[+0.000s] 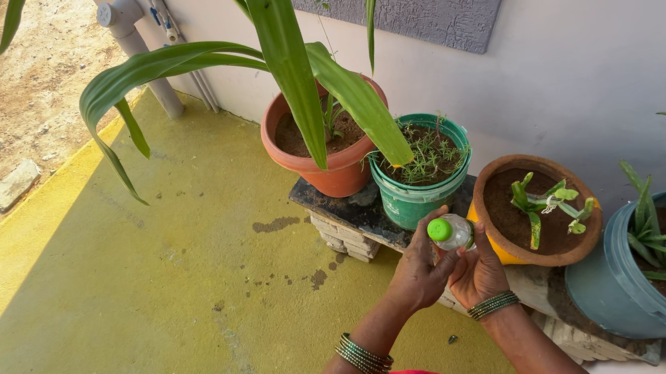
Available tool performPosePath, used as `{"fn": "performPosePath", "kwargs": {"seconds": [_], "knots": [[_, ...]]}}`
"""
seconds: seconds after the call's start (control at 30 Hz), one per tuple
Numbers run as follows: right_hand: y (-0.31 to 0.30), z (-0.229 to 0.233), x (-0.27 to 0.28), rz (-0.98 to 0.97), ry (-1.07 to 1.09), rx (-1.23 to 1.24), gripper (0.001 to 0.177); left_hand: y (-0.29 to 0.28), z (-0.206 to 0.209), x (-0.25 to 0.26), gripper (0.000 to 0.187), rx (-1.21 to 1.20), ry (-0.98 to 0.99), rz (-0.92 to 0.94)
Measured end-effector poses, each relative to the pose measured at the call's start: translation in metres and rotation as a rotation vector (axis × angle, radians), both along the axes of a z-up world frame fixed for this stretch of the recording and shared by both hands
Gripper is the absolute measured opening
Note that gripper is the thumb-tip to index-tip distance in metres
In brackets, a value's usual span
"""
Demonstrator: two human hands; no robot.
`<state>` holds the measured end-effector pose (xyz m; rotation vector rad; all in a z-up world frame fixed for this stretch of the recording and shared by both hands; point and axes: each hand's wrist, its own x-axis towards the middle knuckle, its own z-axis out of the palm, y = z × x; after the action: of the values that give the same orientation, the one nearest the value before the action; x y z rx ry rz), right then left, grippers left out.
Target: The person pours water from a bottle into several potted plants and then replaces the cap on the bottle.
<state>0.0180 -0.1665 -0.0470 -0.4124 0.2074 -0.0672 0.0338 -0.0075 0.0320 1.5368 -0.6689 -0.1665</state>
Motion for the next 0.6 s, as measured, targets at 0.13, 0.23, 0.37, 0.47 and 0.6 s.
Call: {"fn": "performPosePath", "kwargs": {"seconds": [0.13, 0.23, 0.37, 0.47, 0.6], "knots": [[-0.012, -0.012, 0.008, 0.028, -0.053, 0.041, 0.057, -0.008, -0.006, 0.008, 0.073, 0.048, 0.059, 0.006], [-0.025, -0.017, 0.023, 0.024, -0.091, 0.012, 0.054, -0.010, -0.015, 0.023, 0.077, 0.017, 0.122, 0.040], [-0.044, 0.001, 0.056, -0.087, 0.021, -0.151, 0.055, 0.013, -0.011, 0.058, 0.087, -0.143, 0.393, 0.102], [-0.057, 0.019, 0.090, -0.100, 0.048, -0.199, 0.052, 0.025, 0.016, 0.091, 0.081, -0.425, 0.495, 0.130], [-0.068, 0.030, 0.120, -0.129, 0.060, -0.309, 0.048, 0.031, 0.054, 0.119, 0.078, -0.571, 0.470, 0.128]]}}
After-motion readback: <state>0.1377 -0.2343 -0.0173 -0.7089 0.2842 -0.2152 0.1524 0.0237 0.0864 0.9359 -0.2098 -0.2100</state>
